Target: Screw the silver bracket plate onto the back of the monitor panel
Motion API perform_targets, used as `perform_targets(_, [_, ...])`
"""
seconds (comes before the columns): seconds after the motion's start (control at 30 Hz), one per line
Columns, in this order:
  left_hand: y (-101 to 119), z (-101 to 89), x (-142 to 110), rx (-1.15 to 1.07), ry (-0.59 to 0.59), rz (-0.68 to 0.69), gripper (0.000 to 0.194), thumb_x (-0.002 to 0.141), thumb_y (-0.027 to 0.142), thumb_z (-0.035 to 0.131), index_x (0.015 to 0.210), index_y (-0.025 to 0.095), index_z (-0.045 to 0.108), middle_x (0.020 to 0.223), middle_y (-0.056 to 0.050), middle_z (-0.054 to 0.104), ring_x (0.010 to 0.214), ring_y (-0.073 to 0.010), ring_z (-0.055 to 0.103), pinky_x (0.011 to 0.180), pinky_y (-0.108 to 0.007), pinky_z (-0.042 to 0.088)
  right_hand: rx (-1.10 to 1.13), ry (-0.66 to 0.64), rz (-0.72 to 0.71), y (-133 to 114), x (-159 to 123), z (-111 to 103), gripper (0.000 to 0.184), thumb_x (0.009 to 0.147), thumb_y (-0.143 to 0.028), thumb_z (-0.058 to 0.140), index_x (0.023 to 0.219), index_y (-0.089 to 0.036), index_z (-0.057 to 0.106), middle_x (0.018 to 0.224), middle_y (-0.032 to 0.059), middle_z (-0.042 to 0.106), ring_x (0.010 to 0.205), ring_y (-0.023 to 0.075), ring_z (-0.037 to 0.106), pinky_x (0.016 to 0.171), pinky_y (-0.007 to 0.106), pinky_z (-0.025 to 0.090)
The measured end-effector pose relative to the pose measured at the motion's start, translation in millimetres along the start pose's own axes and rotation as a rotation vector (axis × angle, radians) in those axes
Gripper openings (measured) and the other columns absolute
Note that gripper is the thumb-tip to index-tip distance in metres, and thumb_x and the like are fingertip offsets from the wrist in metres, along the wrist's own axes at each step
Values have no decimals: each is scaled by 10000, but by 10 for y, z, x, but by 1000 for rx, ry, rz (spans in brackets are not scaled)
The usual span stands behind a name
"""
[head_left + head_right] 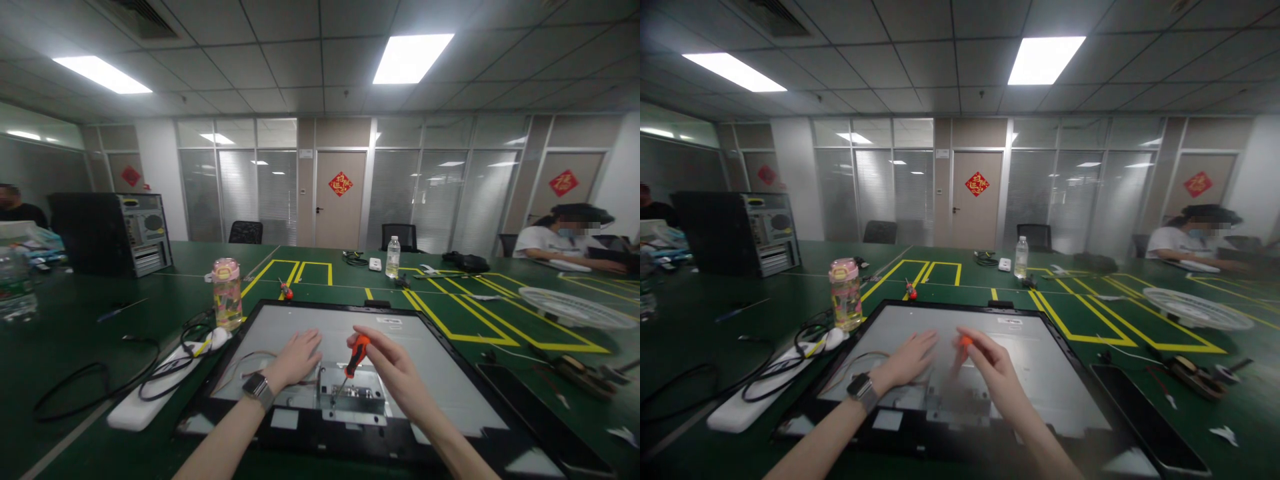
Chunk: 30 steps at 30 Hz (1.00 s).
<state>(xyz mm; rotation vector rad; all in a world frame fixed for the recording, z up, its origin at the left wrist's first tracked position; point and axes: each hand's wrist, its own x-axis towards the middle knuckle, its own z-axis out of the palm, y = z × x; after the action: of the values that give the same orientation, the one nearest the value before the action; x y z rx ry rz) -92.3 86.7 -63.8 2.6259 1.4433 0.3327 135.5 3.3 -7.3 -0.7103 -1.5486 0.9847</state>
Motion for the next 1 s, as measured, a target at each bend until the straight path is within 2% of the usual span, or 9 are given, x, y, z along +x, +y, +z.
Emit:
perform_targets(0.13, [-17, 22, 5, -7, 10, 2, 479, 927, 350, 333, 1376, 193, 388, 1471, -95, 325, 1361, -225, 268, 1114, -447, 162, -54, 33, -14, -35, 14, 18, 383, 828, -483, 585, 1115, -241, 659, 1007, 93, 723, 1010, 275, 639, 948, 471, 443])
perform_targets(0.3, [-9, 9, 4, -9, -3, -8, 481, 924, 341, 335, 1375, 186, 392, 1470, -96, 325, 1363, -225, 262, 1110, -446, 170, -67, 102, -46, -9, 22, 29, 338, 763, -471, 663, 986, -222, 713, 897, 71, 728, 844, 253, 681, 789, 395, 540])
perform_targets(0.5, [-13, 12, 11, -1, 3, -1, 484, 921, 337, 341, 1378, 184, 389, 1468, -93, 329, 1358, -222, 276, 1108, -442, 176, -111, 73, -69, -11, 1, 14, 377, 848, -472, 557, 1129, -243, 659, 1018, 83, 718, 1021, 270, 633, 963, 464, 439])
perform_targets(0.57, [-15, 18, 11, 2, 9, 3, 479, 921, 333, 339, 1375, 192, 392, 1466, -91, 333, 1356, -223, 280, 1107, -446, 177, -90, 74, -53, 0, 1, 22, 383, 829, -471, 585, 1123, -239, 661, 1029, 87, 716, 1007, 271, 639, 929, 456, 468])
perform_targets(0.67, [-11, 19, 6, 3, 11, 3, 477, 921, 328, 338, 1374, 188, 393, 1466, -94, 333, 1355, -224, 280, 1108, -446, 175, -96, 117, -91, 13, 8, 39, 310, 761, -448, 675, 964, -218, 722, 921, 77, 713, 865, 247, 660, 792, 379, 532])
perform_targets(0.73, [-4, 15, 3, 3, 12, 0, 474, 921, 325, 341, 1373, 191, 394, 1467, -92, 333, 1357, -223, 277, 1110, -443, 172, -122, 139, -136, 9, 9, 42, 270, 742, -438, 697, 881, -211, 736, 850, 66, 695, 804, 233, 649, 733, 345, 535])
perform_targets(0.9, [13, -5, -2, -2, 3, -4, 471, 926, 326, 344, 1375, 191, 390, 1468, -95, 330, 1359, -228, 273, 1111, -449, 172, -126, 98, -111, -26, -11, 39, 320, 857, -454, 548, 1000, -222, 715, 958, 89, 718, 952, 268, 643, 876, 414, 490])
perform_targets(1.0, [21, -16, -5, 3, -3, -5, 470, 928, 323, 340, 1375, 184, 390, 1468, -99, 328, 1357, -229, 277, 1111, -450, 171, -77, 105, -81, -50, -18, 59, 304, 818, -442, 606, 996, -220, 711, 910, 85, 725, 888, 264, 663, 831, 410, 514])
